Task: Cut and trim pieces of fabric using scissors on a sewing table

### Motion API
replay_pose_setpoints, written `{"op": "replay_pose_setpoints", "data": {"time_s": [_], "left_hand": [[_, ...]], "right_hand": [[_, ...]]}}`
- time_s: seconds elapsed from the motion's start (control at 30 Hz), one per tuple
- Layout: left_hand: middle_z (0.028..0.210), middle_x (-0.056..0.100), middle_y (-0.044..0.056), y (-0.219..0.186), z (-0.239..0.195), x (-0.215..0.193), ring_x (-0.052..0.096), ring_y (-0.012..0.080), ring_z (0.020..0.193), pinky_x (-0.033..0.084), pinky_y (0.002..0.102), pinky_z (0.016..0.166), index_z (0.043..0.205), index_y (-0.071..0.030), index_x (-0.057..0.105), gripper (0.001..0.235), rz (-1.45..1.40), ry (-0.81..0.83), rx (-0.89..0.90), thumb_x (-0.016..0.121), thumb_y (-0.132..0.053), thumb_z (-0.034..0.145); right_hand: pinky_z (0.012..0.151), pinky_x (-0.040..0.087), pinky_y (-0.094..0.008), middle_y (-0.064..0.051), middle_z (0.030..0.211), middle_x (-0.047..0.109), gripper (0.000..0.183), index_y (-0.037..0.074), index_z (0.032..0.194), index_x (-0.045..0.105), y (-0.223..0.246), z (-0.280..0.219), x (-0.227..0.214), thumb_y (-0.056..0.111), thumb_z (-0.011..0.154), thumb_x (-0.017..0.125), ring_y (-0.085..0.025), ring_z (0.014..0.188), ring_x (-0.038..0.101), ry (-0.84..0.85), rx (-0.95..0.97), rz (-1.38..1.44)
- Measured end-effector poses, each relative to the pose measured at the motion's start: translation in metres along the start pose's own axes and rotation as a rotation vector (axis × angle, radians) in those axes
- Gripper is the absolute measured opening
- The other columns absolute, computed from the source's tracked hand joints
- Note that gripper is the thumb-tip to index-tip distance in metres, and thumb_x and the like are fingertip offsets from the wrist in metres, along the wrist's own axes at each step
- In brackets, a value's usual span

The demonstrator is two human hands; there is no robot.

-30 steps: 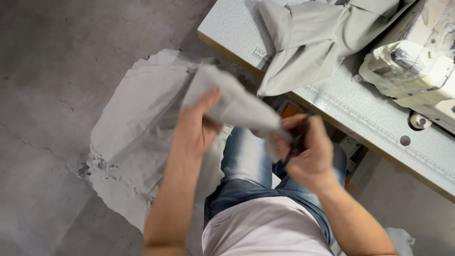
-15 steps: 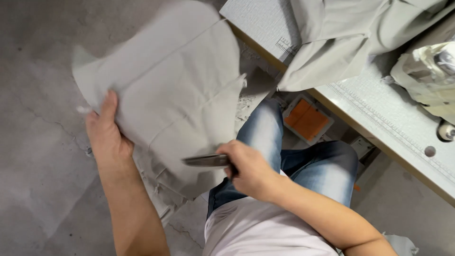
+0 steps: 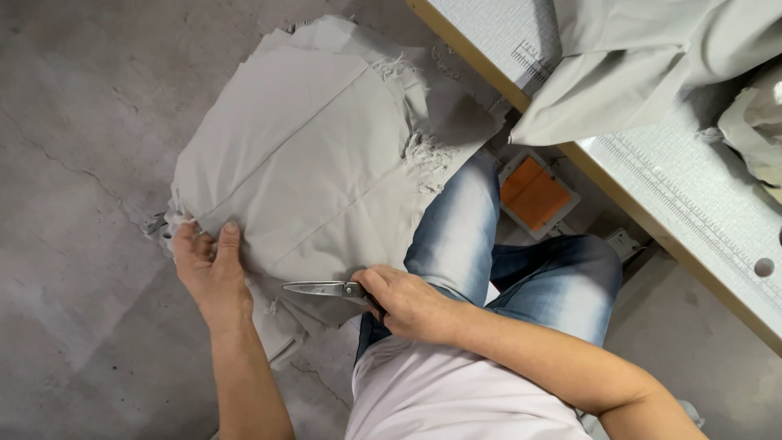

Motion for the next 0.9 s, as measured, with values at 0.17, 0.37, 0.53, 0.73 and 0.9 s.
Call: {"op": "replay_pose_setpoints", "data": {"time_s": [0.17, 0.37, 0.53, 0.73, 0.9], "left_hand": [[0.135, 0.048, 0.019, -0.081, -0.059, 0.012, 0.051, 0.0354, 0.119, 0.048, 0.047, 0.094, 0.155, -0.003, 0.039, 0.057, 0.482, -0.039, 0.416, 0.069, -0.010, 0.107], [0.156, 0.049, 0.014, -0.061, -0.093, 0.050, 0.040, 0.0419, 0.147, 0.027, 0.053, 0.117, 0.150, -0.018, 0.059, 0.045, 0.734, 0.145, 0.776, 0.055, -0.035, 0.108], [0.165, 0.041, 0.016, -0.043, -0.102, 0.035, 0.032, 0.0424, 0.151, 0.020, 0.056, 0.117, 0.156, -0.020, 0.053, 0.052, 0.916, 0.137, 0.734, 0.041, -0.045, 0.112], [0.166, 0.032, 0.026, -0.034, -0.105, 0.028, 0.030, 0.0480, 0.151, 0.021, 0.055, 0.118, 0.156, -0.009, 0.049, 0.064, 0.878, 0.106, 0.699, 0.048, -0.050, 0.107], [0.161, 0.013, 0.030, -0.034, -0.112, 0.012, 0.017, 0.0501, 0.152, 0.012, 0.058, 0.124, 0.162, -0.002, 0.014, 0.106, 0.275, 0.074, 0.182, 0.084, -0.035, 0.088]], "right_hand": [[0.089, 0.049, -0.047, -0.021, 0.118, 0.058, 0.047, -0.004, 0.132, 0.051, 0.019, 0.021, -0.010, 0.020, 0.097, 0.070, -0.041, 0.104, 0.059, -0.135, -0.158, -0.197], [0.113, 0.035, -0.067, -0.031, 0.154, 0.047, 0.078, -0.008, 0.153, 0.038, -0.032, 0.048, -0.004, 0.046, 0.101, 0.058, -0.052, 0.141, 0.046, -0.134, -0.279, -0.297], [0.112, 0.026, -0.076, -0.029, 0.161, 0.038, 0.090, -0.006, 0.160, 0.026, -0.083, 0.041, -0.034, 0.055, 0.101, 0.055, -0.050, 0.147, 0.037, -0.153, 0.016, -0.386], [0.122, 0.010, -0.067, -0.021, 0.167, 0.030, 0.092, 0.000, 0.164, 0.016, -0.109, 0.032, -0.047, 0.045, 0.102, 0.067, -0.040, 0.156, 0.023, -0.254, 0.215, -0.346], [0.124, 0.005, -0.063, -0.029, 0.165, 0.026, 0.091, -0.001, 0.163, 0.016, -0.137, 0.015, -0.051, 0.045, 0.103, 0.067, -0.044, 0.155, 0.024, -0.316, 0.316, -0.319]]}}
Point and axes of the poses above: each hand's wrist, its own z-axis towards the middle knuckle, its own x-axis out of the palm, y = z × x, the point moved 2 cm from there along z, towards the middle knuckle
